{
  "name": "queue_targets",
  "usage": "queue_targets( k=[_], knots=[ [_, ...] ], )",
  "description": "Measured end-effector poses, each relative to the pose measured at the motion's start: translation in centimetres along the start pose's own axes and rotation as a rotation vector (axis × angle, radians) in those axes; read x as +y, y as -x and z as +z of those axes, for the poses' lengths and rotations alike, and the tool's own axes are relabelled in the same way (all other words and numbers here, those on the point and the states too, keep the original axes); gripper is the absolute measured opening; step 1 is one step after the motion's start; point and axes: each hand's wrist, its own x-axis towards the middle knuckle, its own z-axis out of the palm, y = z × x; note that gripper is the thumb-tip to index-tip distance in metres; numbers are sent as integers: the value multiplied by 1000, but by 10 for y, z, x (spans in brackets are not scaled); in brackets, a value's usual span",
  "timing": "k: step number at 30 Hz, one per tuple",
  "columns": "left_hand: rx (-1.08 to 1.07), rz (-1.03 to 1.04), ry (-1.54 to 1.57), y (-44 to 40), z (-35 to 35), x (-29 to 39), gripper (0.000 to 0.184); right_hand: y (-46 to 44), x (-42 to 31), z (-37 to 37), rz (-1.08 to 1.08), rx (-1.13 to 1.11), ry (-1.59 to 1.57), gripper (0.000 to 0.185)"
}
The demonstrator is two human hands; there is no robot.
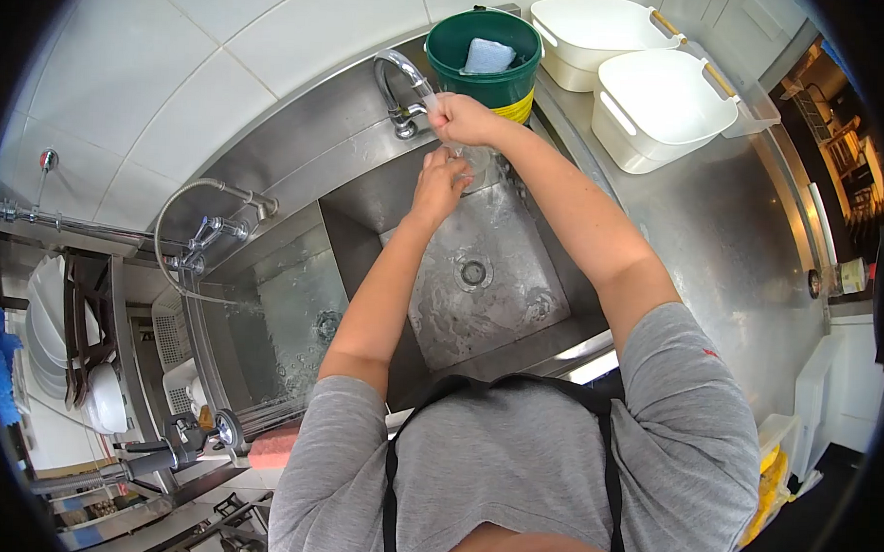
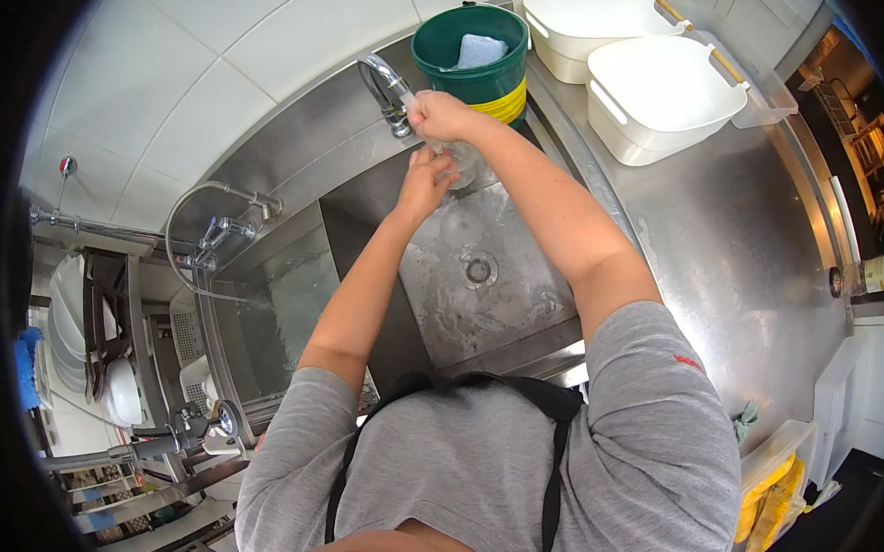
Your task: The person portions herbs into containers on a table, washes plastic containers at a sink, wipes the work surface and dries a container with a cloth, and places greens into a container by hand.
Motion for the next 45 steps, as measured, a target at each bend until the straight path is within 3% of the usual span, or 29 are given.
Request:
queue_targets(
  k=[1, 2, 4, 8, 11, 14, 17, 19, 20, 22, 23, 26, 28, 29, 31, 33, 36, 38, 39, 40, 41, 43, 45],
  knots=[
    [-53, 5, -49, -3, -4, 4, 24, 1, 2, 0, -191, 18, 31, 17],
    [-53, 6, -48, -6, -7, 8, 24, 1, 3, 2, -190, 18, 32, 17],
    [-278, -474, 154, -14, -5, 9, 26, 2, -10, 1, 316, -294, -646, 10],
    [-285, -456, 153, -43, 13, -20, 32, 3, -25, -10, 388, -361, -703, 14],
    [-284, -525, 72, -60, 16, -21, 35, 0, -25, -17, 417, -272, -719, 16],
    [-318, -523, -36, -60, 8, -7, 25, 0, -17, -13, 373, -139, -761, 17],
    [-439, -476, 29, -43, 3, -6, 17, 0, -13, -10, 291, -101, -765, 21],
    [-314, -39, -3, -30, -3, -5, 13, 1, -15, -13, 395, -70, -554, 28],
    [-315, -40, -4, -26, -7, -6, 13, 3, -15, -17, 394, -71, -557, 28],
    [-169, 341, -266, -19, -21, -4, 17, 7, -14, -19, 402, -110, -571, 31],
    [-168, 339, -270, -16, -27, -3, 17, 6, -16, -18, 399, -113, -572, 31],
    [-302, 215, -216, -13, -32, -3, 9, 5, -14, -11, 377, -85, -539, 31],
    [-493, -671, 837, -20, -32, -4, 11, -1, -19, -8, 331, -104, -672, 31],
    [-494, -669, 837, -19, -32, -3, 11, -4, -21, -7, 331, -102, -671, 31],
    [-267, -1090, 1448, -17, -35, 1, 21, -8, -27, -9, 361, -157, -699, 30],
    [-252, -1138, 1541, -16, -26, -7, 29, -8, -30, -10, 411, -140, -730, 28],
    [-198, -1206, 1302, -18, -18, -5, 21, -7, -29, -11, 451, -104, -774, 28],
    [-189, -443, 510, -10, 1, -19, 12, -5, -17, -10, 442, -82, -790, 29],
    [-190, -446, 509, -11, -5, -11, 12, -4, -8, -10, 399, -162, -585, 29],
    [-135, -194, 233, -12, -17, 3, 13, -2, -5, -12, 352, -240, -380, 29],
    [-76, 59, -44, -13, -26, 13, 15, 3, -3, -13, 350, -240, -380, 29],
    [-47, 69, -41, -7, -29, 10, 17, 23, -8, -17, 235, -409, 240, 30],
    [-16, 73, -39, 2, -33, 6, 19, 48, 0, -5, 237, -430, 126, 30]
  ],
)
